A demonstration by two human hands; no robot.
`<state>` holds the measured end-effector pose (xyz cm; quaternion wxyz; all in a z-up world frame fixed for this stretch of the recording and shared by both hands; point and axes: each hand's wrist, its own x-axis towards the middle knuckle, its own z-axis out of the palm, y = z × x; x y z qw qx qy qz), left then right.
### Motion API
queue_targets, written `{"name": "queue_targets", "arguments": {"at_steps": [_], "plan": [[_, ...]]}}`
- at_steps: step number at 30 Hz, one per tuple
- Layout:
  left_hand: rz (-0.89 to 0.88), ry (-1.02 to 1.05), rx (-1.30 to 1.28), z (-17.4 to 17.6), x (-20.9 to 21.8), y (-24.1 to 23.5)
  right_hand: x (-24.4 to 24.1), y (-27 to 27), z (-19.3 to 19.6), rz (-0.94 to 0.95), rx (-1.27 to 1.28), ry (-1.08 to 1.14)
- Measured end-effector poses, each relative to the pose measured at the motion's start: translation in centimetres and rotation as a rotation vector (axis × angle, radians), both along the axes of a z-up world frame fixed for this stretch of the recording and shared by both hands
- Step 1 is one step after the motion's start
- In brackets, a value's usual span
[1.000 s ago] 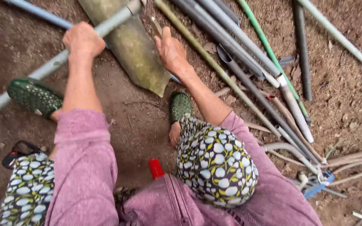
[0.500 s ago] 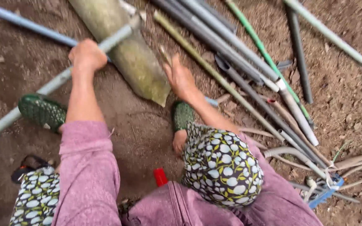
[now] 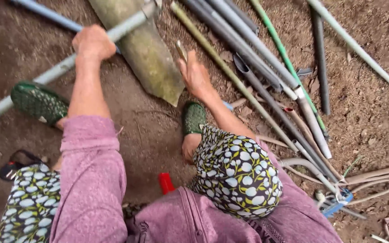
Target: The person uses a hand saw to cut a metal pipe that is resting on a log. They hold the pipe steady with one hand and saw with the other, then briefly reposition the pipe and continue sawing.
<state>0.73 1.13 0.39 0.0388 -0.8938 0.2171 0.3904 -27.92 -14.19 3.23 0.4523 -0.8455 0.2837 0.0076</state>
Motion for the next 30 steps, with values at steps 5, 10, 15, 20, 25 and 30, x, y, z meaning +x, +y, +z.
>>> {"name": "queue_targets", "arguments": {"at_steps": [5,10,15,20,25,30], "plan": [[0.032,0.037,-0.053,2.2,0.2,-1.0,6.6,-2.7,-2.8,-0.080,0.058,0.117],[-0.065,-0.054,-0.055,0.2,2.0,-1.3,2.3,-1.4,0.3,-0.091,0.023,0.128],[-0.068,-0.120,-0.057,-1.7,2.1,-2.0,7.0,-3.2,0.5,-0.197,0.136,0.149],[-0.004,-0.022,-0.039,0.9,0.2,-0.5,4.2,-0.4,4.8,-0.177,0.287,0.123],[0.029,0.027,-0.024,1.9,0.0,-0.1,3.0,-0.4,0.8,-0.084,0.094,0.144],[-0.042,0.009,-0.013,1.1,0.7,-0.7,6.1,-1.9,0.4,-0.086,0.136,0.165]]}}
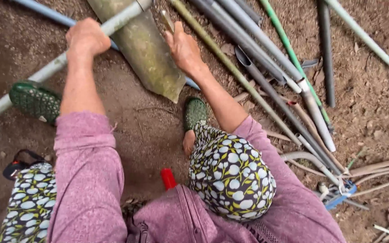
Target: The person uses a hand saw to cut a metal pipe that is resting on a log. They hold the pipe steady with one hand and saw with the other, then briefly reposition the pipe and continue sawing.
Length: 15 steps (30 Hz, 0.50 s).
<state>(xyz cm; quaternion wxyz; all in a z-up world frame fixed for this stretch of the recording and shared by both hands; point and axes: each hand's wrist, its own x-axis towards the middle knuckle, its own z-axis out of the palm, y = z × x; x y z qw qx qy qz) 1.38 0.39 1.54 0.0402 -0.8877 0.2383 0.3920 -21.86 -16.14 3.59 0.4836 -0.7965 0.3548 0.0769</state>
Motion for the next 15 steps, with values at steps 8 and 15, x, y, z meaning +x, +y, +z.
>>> {"name": "queue_targets", "arguments": {"at_steps": [8,15], "plan": [[-0.104,-0.142,-0.102,-4.4,2.2,0.2,0.6,0.5,3.2,-0.376,0.261,0.158],[-0.057,-0.508,-0.274,-5.1,0.5,0.7,1.5,-1.0,-2.5,0.014,-0.127,-0.069]]}}
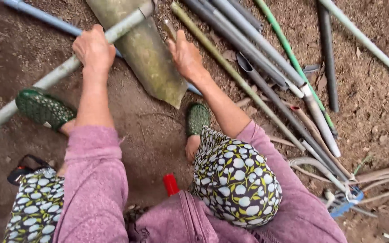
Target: The person uses a hand saw to cut a metal pipe that is resting on a log. They hold the pipe steady with one hand and saw with the other, then briefly reposition the pipe and continue sawing.
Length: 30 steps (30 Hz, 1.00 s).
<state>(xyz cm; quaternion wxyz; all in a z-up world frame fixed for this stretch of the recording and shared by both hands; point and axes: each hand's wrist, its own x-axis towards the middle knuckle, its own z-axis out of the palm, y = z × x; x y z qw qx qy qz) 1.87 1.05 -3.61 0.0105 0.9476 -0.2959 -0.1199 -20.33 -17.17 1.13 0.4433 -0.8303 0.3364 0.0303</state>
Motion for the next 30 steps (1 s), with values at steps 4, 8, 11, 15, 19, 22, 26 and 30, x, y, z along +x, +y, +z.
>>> {"name": "queue_targets", "arguments": {"at_steps": [4,8,11,15,19,22,26,30], "plan": [[0.075,0.145,0.137,-0.6,-1.2,1.2,-4.6,2.9,3.4,0.007,0.049,-0.005],[0.058,0.186,0.212,-1.0,0.0,-0.1,-5.2,2.0,3.6,-0.001,0.108,0.058],[0.054,0.223,0.203,1.7,-0.7,-0.4,-1.2,1.2,2.1,-0.077,0.136,0.112],[0.061,0.297,0.241,1.5,-0.7,-0.6,-0.9,0.9,2.1,0.010,0.045,0.072],[0.030,0.285,0.267,1.7,0.4,-0.5,-5.1,2.9,4.8,-0.055,0.108,0.114],[0.037,0.276,0.280,0.9,-0.1,-0.5,-5.1,2.0,2.6,0.027,0.000,0.103],[0.075,0.304,0.163,1.4,0.0,-0.3,0.4,0.0,0.2,0.055,-0.036,0.060],[0.024,0.287,0.232,1.5,0.4,-0.7,-1.5,0.5,0.7,0.029,-0.057,0.021]]}}
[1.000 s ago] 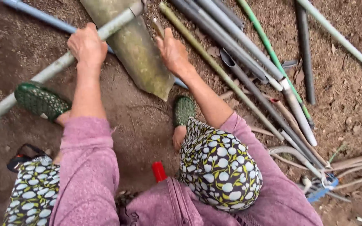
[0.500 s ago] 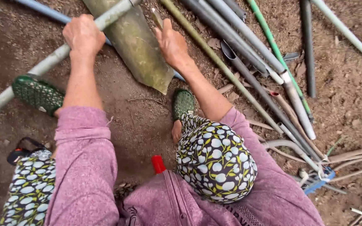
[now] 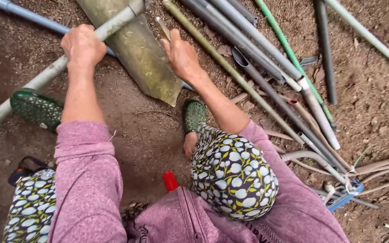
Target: The person uses a hand saw to cut a metal pipe that is resting on a log. They hold the pipe steady with one hand and saw with the other, then briefly reposition the pipe and continue sawing.
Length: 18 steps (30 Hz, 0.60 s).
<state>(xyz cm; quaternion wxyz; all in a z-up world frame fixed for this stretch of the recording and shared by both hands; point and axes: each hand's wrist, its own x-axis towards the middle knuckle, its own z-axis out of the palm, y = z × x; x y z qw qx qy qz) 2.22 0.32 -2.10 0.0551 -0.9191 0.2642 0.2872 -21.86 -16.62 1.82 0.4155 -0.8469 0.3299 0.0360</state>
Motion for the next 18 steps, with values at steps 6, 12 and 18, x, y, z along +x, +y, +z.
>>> {"name": "queue_targets", "arguments": {"at_steps": [6,12,18], "plan": [[0.037,0.071,-0.026,0.3,-0.1,0.9,-0.3,0.0,-0.8,0.010,-0.021,0.115],[0.066,0.199,-0.026,2.8,0.1,0.3,-0.5,-0.4,0.1,0.010,0.267,-0.065],[0.046,0.275,-0.031,4.6,0.6,0.1,-3.2,0.5,3.3,-0.059,0.026,-0.080]]}}
